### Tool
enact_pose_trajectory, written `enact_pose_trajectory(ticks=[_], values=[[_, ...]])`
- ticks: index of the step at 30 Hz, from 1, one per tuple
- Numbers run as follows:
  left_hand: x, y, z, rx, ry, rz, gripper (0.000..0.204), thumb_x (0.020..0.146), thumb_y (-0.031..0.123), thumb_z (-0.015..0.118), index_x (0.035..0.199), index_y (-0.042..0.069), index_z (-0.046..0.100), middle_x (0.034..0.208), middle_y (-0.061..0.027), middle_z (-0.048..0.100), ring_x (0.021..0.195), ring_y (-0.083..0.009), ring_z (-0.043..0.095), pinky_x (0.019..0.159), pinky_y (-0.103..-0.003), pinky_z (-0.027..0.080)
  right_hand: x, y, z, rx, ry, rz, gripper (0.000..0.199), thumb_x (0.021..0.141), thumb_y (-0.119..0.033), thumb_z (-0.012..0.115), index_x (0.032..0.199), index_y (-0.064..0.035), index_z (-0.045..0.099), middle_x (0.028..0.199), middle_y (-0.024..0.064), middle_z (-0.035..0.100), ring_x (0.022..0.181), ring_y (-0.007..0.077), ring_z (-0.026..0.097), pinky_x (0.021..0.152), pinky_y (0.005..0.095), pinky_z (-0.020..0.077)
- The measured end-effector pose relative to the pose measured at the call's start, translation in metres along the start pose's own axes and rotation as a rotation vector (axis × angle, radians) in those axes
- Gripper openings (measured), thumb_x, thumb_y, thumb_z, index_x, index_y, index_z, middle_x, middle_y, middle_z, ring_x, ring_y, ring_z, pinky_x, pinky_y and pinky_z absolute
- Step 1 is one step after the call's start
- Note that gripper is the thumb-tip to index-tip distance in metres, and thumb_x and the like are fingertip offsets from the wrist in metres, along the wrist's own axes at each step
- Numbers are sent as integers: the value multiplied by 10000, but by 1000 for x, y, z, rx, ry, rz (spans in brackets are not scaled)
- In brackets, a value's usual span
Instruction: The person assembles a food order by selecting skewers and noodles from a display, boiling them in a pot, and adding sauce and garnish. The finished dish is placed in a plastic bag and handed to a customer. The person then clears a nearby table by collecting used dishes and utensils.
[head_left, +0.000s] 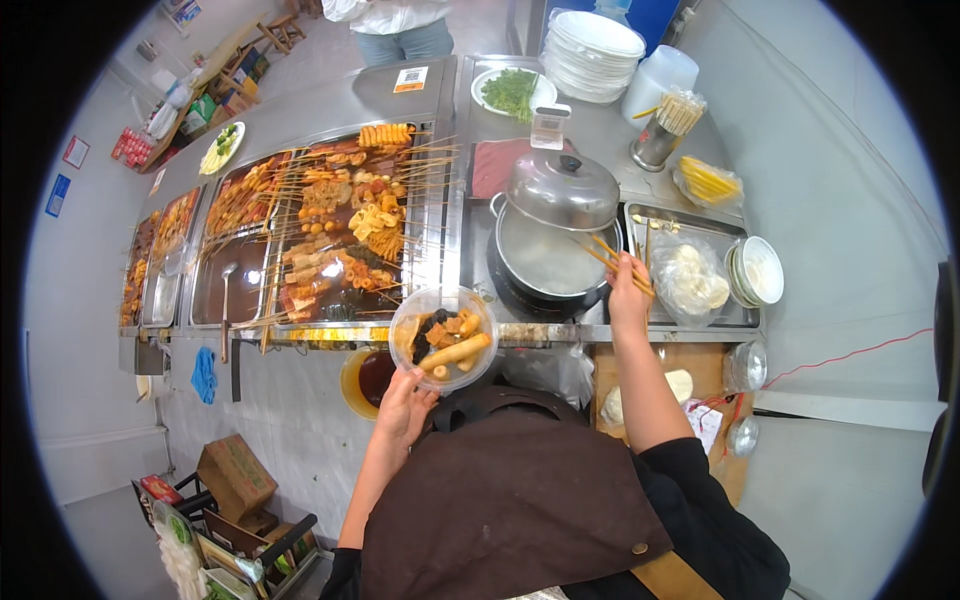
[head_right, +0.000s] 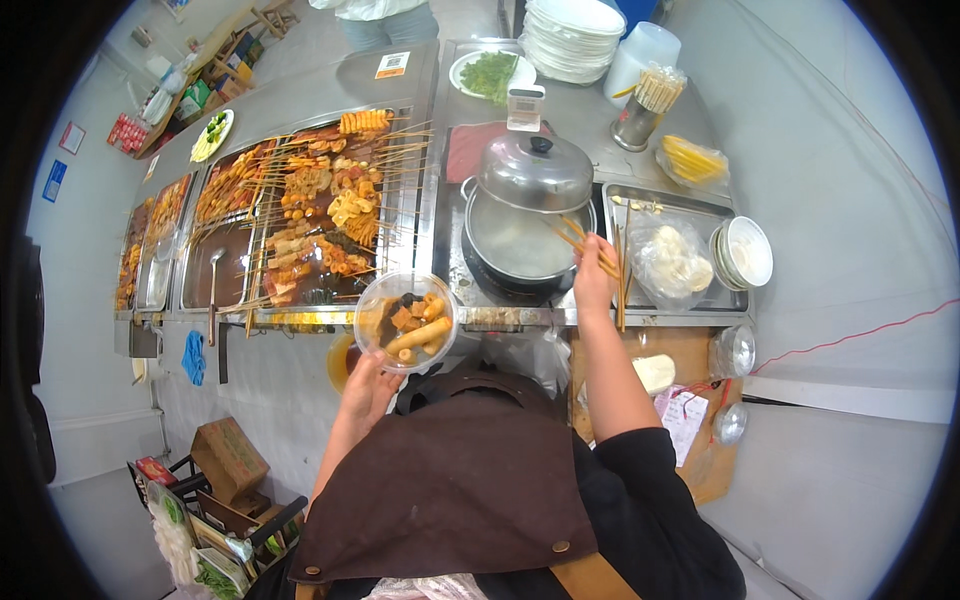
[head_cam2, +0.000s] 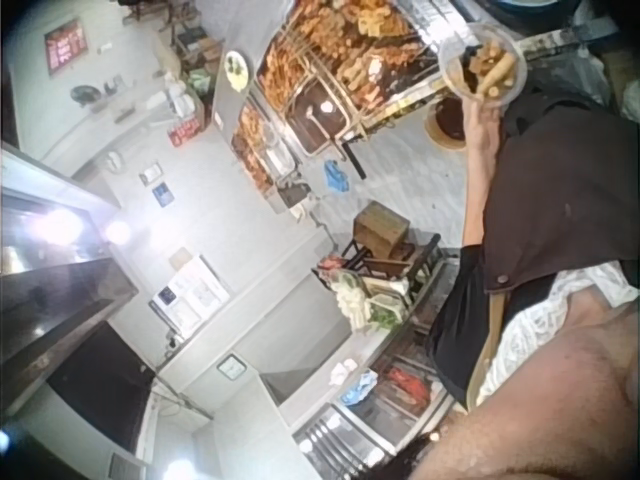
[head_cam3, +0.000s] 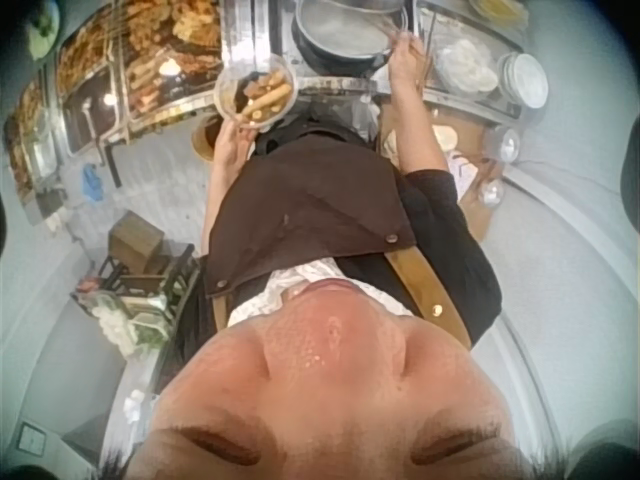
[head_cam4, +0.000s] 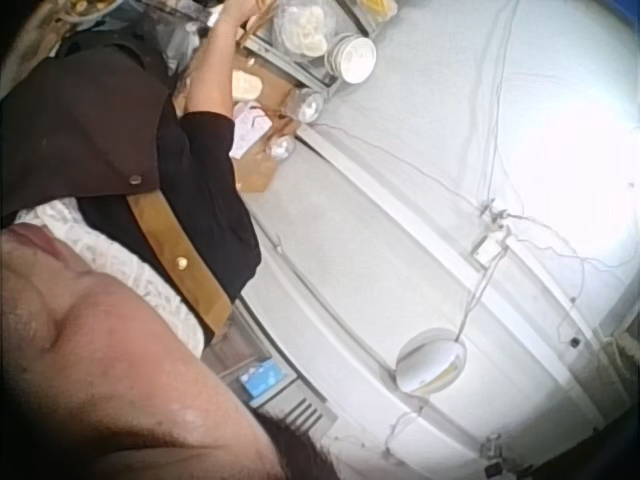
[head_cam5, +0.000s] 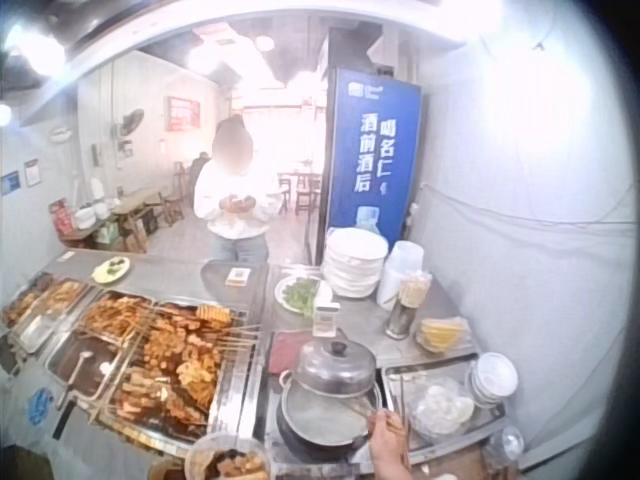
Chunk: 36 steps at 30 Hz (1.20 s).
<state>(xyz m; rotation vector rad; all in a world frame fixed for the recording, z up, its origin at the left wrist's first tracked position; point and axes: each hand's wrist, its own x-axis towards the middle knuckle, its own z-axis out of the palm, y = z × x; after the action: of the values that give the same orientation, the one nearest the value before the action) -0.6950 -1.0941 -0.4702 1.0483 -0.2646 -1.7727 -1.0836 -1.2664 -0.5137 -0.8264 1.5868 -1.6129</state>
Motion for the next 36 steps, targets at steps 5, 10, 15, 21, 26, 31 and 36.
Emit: enact_pose_trajectory(ticks=[5, 10, 15, 21, 26, 31, 36], values=[[2, -1, 2, -1, -10, -9, 513, 976, 196, 602, 1451, 108, 430, 1385, -60, 564, 1196, -196, 564, 1023, -378, 458, -1, 17, 30, -46, -245, 128, 299, 1020, -280, 621, 1109, 2, 664, 953, 91, 715, 823, 152, 690, 717, 284, 571], [2, -1, 1, -8, 3, -6, 527, 970, 193, 608, 1457, 105, 423, 1388, -66, 560, 1203, -206, 562, 1031, -384, 457, -2, 3, 8, -214, -472, 257, 296, 999, -292, 652, 1069, -5, 676, 931, 109, 731, 787, 169, 710, 677, 285, 578], [3, -1, -5, -14, 14, -3, 523, 973, 200, 614, 1455, 122, 427, 1381, -50, 565, 1195, -195, 562, 1015, -375, 461, 4, -30, -39, -251, -267, 170, 291, 1013, -278, 627, 1109, -7, 669, 926, 88, 717, 767, 149, 688, 661, 268, 566], [9, 1, -3, -18, -2, -10, 494, 982, 204, 615, 1441, 142, 444, 1361, -36, 576, 1170, -174, 565, 988, -353, 463, 7, -31, -62, -124, -13, 100, 291, 1030, -268, 599, 1173, -20, 647, 1006, 74, 696, 869, 129, 665, 709, 256, 559], [10, 5, 8, 62, 6, -8, 532, 986, 242, 589, 1469, 109, 409, 1387, -59, 555, 1215, -193, 556, 1029, -363, 454, 25, 7, -33, -78, 66, 53, 299, 1030, -279, 602, 1165, -17, 647, 1016, 76, 700, 856, 133, 662, 707, 261, 559], [9, 7, 14, 68, -11, -3, 555, 987, 246, 591, 1491, 123, 392, 1392, -51, 549, 1213, -184, 554, 1015, -354, 459, 35, 30, 12, 109, 20, 236, 326, 1026, -284, 606, 1197, -7, 622, 1075, 117, 694, 933, 201, 678, 769, 338, 575], [7, 5, 11, 50, 17, -3, 559, 983, 239, 597, 1490, 134, 385, 1388, -50, 547, 1206, -182, 551, 1011, -354, 456, 27, 19, 30, 217, -126, 336, 347, 1021, -296, 608, 1208, -3, 620, 1106, 148, 695, 997, 244, 695, 829, 349, 581]])
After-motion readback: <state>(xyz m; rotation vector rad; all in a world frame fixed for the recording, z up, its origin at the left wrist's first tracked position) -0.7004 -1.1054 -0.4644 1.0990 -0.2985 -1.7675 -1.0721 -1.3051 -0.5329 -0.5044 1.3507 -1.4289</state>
